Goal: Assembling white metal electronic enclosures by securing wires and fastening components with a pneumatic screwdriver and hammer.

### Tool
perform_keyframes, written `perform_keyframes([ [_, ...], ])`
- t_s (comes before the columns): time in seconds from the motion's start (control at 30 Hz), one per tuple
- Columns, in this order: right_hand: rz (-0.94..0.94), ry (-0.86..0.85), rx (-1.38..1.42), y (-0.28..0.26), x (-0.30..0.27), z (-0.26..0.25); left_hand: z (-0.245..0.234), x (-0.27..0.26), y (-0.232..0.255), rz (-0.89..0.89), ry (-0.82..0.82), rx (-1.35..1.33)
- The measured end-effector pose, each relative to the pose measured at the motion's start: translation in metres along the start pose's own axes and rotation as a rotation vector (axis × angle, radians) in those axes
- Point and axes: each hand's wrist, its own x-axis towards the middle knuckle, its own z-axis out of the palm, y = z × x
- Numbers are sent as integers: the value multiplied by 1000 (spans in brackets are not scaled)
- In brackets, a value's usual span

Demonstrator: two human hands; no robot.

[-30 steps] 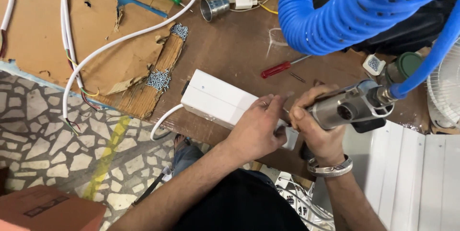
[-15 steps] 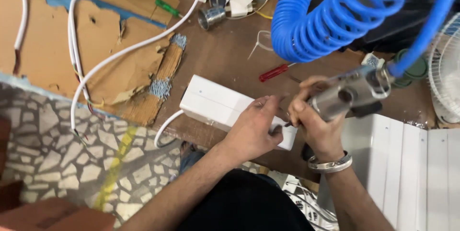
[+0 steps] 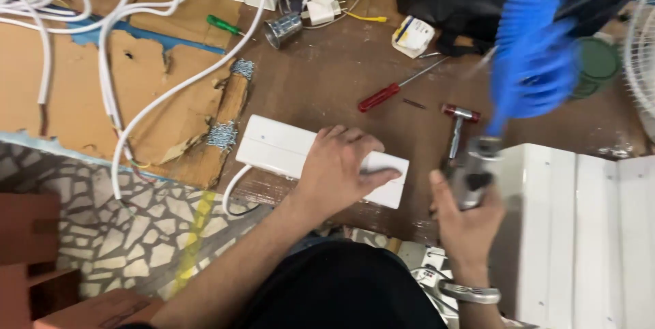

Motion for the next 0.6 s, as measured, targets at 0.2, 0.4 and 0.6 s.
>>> perform_keyframes([
  [0.2,117,-93,-450,40,-17,22,-44,-4,-49,-220,-167,64],
  [0.4,-149,-176,-623,75,-20,33,-67,-55,-139,-592,35,-217],
  [0.6,83,-187,-589,57,-11,35,-61,-80,-142,-713,8,-456],
])
